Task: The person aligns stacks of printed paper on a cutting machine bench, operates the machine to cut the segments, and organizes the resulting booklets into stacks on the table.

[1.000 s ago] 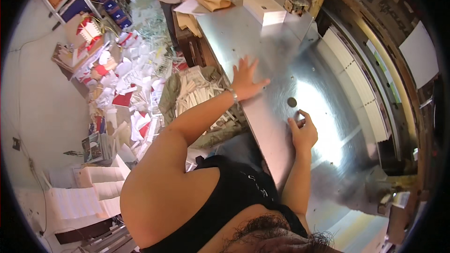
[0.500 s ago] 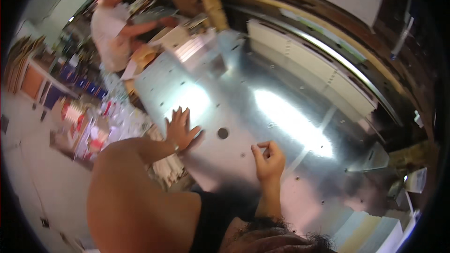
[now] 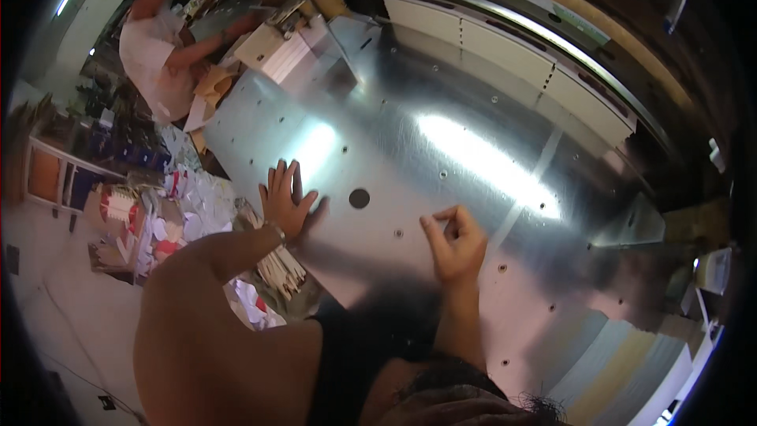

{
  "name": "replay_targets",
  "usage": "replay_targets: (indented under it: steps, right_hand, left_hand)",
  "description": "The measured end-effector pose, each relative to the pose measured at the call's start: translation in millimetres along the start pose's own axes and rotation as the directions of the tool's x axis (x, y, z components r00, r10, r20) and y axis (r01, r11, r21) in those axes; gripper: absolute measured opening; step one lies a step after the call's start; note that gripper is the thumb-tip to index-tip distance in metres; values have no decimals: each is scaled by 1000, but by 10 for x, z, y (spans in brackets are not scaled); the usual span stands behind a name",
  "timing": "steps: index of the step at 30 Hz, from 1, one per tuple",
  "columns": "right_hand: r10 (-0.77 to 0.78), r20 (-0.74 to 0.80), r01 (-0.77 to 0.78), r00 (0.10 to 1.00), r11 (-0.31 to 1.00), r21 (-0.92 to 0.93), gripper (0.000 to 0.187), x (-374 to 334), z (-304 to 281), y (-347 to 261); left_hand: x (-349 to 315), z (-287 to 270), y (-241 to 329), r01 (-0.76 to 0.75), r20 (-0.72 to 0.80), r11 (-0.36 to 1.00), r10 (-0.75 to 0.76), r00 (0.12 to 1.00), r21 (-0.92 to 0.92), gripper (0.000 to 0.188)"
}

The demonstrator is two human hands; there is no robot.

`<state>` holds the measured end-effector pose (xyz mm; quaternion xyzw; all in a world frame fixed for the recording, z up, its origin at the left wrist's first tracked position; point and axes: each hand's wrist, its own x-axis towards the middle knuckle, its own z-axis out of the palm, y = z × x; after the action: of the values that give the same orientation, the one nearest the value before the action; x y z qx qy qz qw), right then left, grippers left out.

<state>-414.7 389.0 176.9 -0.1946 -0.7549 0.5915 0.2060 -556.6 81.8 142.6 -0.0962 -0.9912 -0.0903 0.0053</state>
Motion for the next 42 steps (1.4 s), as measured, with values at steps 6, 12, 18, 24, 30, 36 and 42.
replay_targets:
  steps: [6, 12, 18, 24, 30, 36, 42]
  right_hand:
    - [-44, -66, 46, 997, 999, 23, 21, -54, 54, 178]
    - [-38, -185, 92, 982, 952, 293, 26, 120, 38, 523]
    - [77, -386, 25, 919, 967, 254, 57, 1092, -1252, 928]
    - [438, -469, -373, 767, 899, 229, 94, 2197, -2635, 1251]
    - [447, -372, -319, 813, 878, 358, 64, 2074, -3154, 1419]
    - [415, -343, -230, 842, 854, 467, 98, 2355, -2495, 800]
    - [249, -199, -22, 948, 675, 738, 21, 2422, -2831, 1070]
  left_hand:
    - [56, 70, 50, -42, -96, 997, 36, 995, -59, 78]
    - [-65, 27, 108, -20, -79, 996, 14, 997, -82, 81]
    - [-79, -52, 135, 16, -43, 998, -18, 999, -60, 85]
    - [-139, -77, 143, 24, -36, 999, -26, 999, -38, 84]
    - [53, -24, 349, -77, 2, 990, 78, 997, -120, 82]
    - [-4, 30, 140, 34, -51, 999, -33, 998, 27, 77]
    - [136, 224, 27, -125, -142, 975, 100, 985, -183, 78]
